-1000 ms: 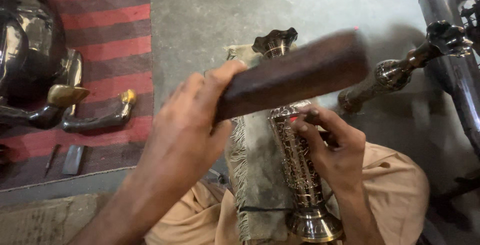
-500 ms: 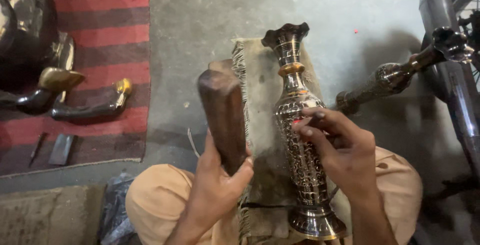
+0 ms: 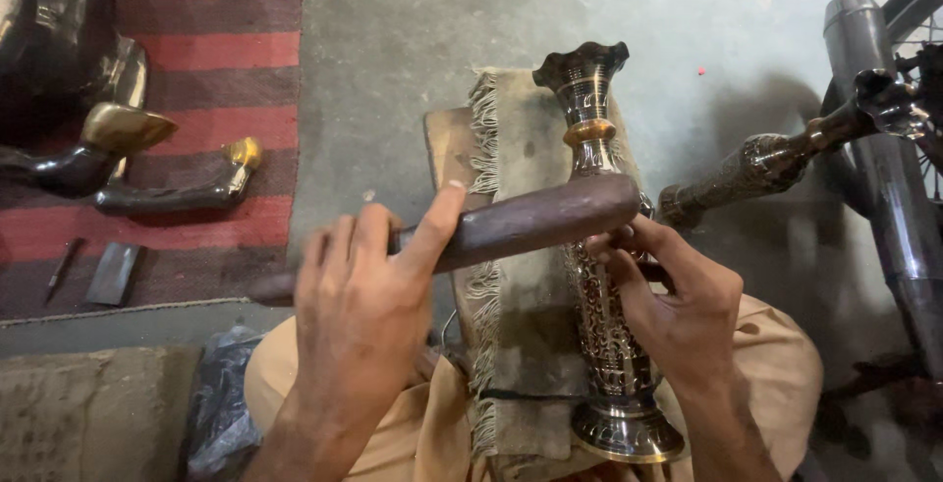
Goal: The person uses a wooden mallet to strike a small metal punch held against a silver-colored metal vase. They repeatedly tap the punch to create or refine decorative patterns on the vase's surface.
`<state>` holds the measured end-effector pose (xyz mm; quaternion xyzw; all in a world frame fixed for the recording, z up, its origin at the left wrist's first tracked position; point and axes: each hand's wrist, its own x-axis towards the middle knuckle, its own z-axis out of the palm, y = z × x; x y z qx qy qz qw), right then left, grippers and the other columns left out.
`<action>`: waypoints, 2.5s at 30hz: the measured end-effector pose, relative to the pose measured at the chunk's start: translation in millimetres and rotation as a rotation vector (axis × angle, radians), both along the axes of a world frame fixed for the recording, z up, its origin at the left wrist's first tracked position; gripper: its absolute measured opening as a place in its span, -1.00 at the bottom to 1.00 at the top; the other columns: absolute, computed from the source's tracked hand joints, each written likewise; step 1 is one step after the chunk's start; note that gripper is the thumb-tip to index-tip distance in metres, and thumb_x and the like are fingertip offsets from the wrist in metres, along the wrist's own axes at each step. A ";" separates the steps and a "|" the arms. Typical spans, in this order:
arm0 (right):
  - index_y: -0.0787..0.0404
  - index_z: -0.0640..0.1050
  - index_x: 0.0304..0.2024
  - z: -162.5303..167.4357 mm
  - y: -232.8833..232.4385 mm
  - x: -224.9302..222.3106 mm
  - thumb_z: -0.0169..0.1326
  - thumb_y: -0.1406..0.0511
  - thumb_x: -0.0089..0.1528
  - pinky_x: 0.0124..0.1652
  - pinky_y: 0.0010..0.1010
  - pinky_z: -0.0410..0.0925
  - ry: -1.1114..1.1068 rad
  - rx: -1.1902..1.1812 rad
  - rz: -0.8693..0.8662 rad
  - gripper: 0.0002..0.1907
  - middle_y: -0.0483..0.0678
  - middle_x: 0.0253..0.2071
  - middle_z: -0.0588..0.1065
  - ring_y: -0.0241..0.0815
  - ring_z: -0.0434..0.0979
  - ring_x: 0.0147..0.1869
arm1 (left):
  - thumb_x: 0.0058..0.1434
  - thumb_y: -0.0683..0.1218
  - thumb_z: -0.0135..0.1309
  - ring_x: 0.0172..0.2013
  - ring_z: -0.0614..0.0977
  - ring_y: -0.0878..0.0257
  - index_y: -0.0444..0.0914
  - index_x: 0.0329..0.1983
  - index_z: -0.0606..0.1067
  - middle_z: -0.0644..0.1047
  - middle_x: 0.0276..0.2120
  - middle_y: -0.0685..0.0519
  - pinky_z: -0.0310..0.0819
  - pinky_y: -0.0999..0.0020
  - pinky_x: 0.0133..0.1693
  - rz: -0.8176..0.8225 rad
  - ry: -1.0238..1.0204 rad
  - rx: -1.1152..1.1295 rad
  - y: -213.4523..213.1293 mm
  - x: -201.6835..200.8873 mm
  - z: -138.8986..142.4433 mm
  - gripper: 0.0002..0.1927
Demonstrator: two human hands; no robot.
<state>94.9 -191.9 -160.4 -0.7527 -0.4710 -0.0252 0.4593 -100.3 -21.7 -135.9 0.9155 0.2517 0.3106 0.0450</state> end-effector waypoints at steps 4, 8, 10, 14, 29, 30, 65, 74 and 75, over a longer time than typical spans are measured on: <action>0.26 0.60 -0.04 -2.6 -0.2 1.9 0.27 0.45 0.25 -0.23 -0.56 0.57 -0.040 0.002 -0.025 -0.77 -0.07 -0.21 0.66 -0.33 0.71 -0.18 | 0.04 -0.23 0.17 -0.22 0.53 -0.02 -0.04 0.35 0.36 0.40 -0.28 -0.03 0.38 0.05 -0.11 -0.151 -0.140 -0.233 -0.3 -0.8 5.6 -0.26; 0.26 0.60 -0.04 -3.6 -1.4 3.5 0.28 0.44 0.23 -0.28 -0.53 0.54 -0.096 -0.023 -0.062 -0.75 -0.03 -0.24 0.65 -0.32 0.70 -0.22 | 0.08 -0.26 0.17 -0.23 0.52 0.02 0.00 0.33 0.35 0.37 -0.32 0.00 0.41 0.00 0.03 -0.104 -0.047 -0.082 -0.7 2.1 6.3 -0.28; 0.26 0.61 -0.06 -3.1 -2.2 3.1 0.30 0.42 0.22 -0.31 -0.51 0.52 -0.107 -0.037 -0.085 -0.75 -0.03 -0.28 0.65 -0.31 0.69 -0.25 | 0.09 -0.27 0.18 -0.23 0.52 0.00 -0.01 0.33 0.37 0.36 -0.32 -0.01 0.40 -0.03 0.05 -0.098 -0.024 -0.027 -0.2 3.4 5.3 -0.30; 0.24 0.61 -0.07 -0.5 -2.6 3.4 0.31 0.41 0.22 -0.31 -0.50 0.50 -0.147 -0.051 -0.072 -0.76 -0.04 -0.27 0.66 -0.30 0.70 -0.25 | 0.08 -0.27 0.17 -0.24 0.51 0.01 -0.01 0.31 0.39 0.37 -0.33 -0.01 0.38 -0.07 0.07 -0.090 -0.029 -0.036 -0.7 3.4 2.8 -0.31; 0.20 0.62 0.01 1.7 -0.9 7.0 0.30 0.40 0.21 -0.28 -0.50 0.55 -0.130 -0.064 -0.016 -0.70 -0.04 -0.24 0.67 -0.30 0.71 -0.26 | 0.15 -0.24 0.15 -0.19 0.51 -0.03 -0.05 0.29 0.41 0.38 -0.31 -0.04 0.36 -0.07 0.02 -0.105 -0.104 -0.119 0.2 4.7 -1.5 -0.40; 0.20 0.62 0.01 1.3 -1.3 7.3 0.30 0.39 0.21 -0.28 -0.52 0.57 -0.103 -0.067 -0.013 -0.69 -0.05 -0.25 0.67 -0.31 0.71 -0.29 | 0.16 -0.22 0.16 -0.17 0.50 -0.07 -0.07 0.30 0.40 0.38 -0.29 -0.06 0.36 -0.04 -0.04 -0.149 -0.162 -0.205 0.2 4.8 -1.4 -0.40; 0.19 0.61 0.01 -2.3 -2.4 15.8 0.19 0.45 0.27 -0.23 -0.54 0.59 0.019 -0.082 0.063 -0.75 -0.07 -0.19 0.68 -0.32 0.73 -0.18 | 0.17 -0.34 0.11 -0.23 0.48 0.02 0.00 0.34 0.39 0.36 -0.31 -0.01 0.32 -0.17 0.09 -0.115 -0.083 -0.096 11.3 14.1 -3.9 -0.32; 0.25 0.59 0.04 -2.6 0.6 5.6 0.13 0.50 0.30 -0.17 -0.55 0.53 0.177 0.006 0.009 -0.73 -0.06 -0.22 0.66 -0.38 0.65 -0.18 | 0.10 -0.32 0.11 -0.21 0.50 -0.04 0.04 0.32 0.42 0.38 -0.32 -0.03 0.33 -0.11 0.10 -0.050 0.014 -0.003 10.8 15.1 0.0 -0.30; 0.26 0.59 0.07 -2.6 2.1 2.3 0.12 0.51 0.30 -0.15 -0.56 0.51 0.226 0.043 -0.009 -0.72 -0.06 -0.22 0.65 -0.40 0.63 -0.17 | 0.12 -0.33 0.10 -0.21 0.50 -0.03 0.03 0.32 0.42 0.38 -0.32 -0.03 0.32 -0.09 0.10 -0.059 0.010 -0.013 11.8 15.3 0.8 -0.31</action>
